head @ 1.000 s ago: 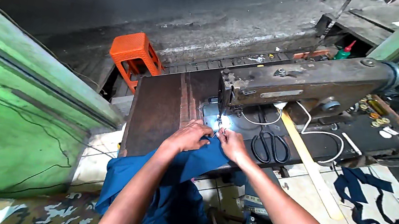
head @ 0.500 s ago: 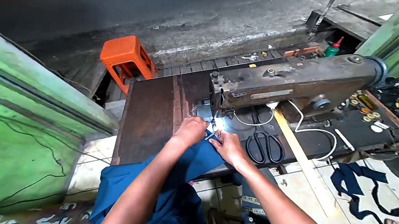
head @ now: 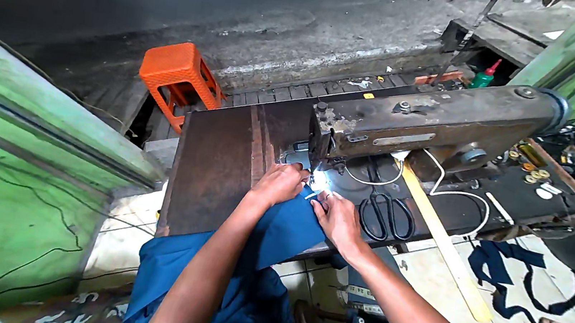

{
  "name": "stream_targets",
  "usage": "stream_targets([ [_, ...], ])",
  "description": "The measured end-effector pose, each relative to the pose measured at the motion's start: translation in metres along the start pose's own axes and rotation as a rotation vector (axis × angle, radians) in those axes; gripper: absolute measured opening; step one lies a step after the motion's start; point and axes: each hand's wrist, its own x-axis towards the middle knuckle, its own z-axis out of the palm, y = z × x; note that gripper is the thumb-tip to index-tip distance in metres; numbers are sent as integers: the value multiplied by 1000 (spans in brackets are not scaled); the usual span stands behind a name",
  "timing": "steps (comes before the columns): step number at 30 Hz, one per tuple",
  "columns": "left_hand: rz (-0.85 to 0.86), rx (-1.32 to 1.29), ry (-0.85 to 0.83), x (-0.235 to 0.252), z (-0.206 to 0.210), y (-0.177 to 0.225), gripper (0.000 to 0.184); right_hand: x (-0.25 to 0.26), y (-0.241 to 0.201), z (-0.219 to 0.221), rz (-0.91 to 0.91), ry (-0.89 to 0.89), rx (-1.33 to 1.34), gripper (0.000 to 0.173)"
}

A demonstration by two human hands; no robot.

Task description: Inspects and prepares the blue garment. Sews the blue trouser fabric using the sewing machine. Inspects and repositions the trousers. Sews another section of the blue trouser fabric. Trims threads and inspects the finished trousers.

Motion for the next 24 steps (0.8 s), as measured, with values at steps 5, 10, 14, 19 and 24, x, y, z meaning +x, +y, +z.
stream_targets([
  [5, 133, -150, 206, -8, 22, -18, 17, -17, 12, 17, -238, 252, -62, 24],
  [10, 187, -200, 352, -10, 38, -26, 16, -17, 15, 15, -258, 227, -13, 26],
  [14, 202, -213, 399, -11, 45, -28, 15, -19, 19, 17, -367, 213, -43, 27],
  [19, 191, -264, 384, -11, 46, -31, 16, -21, 15, 15, -395, 128, -139, 29],
  [24, 202, -294, 349, -13, 42, -27, 13, -19, 13, 11, -400, 66, -193, 30],
])
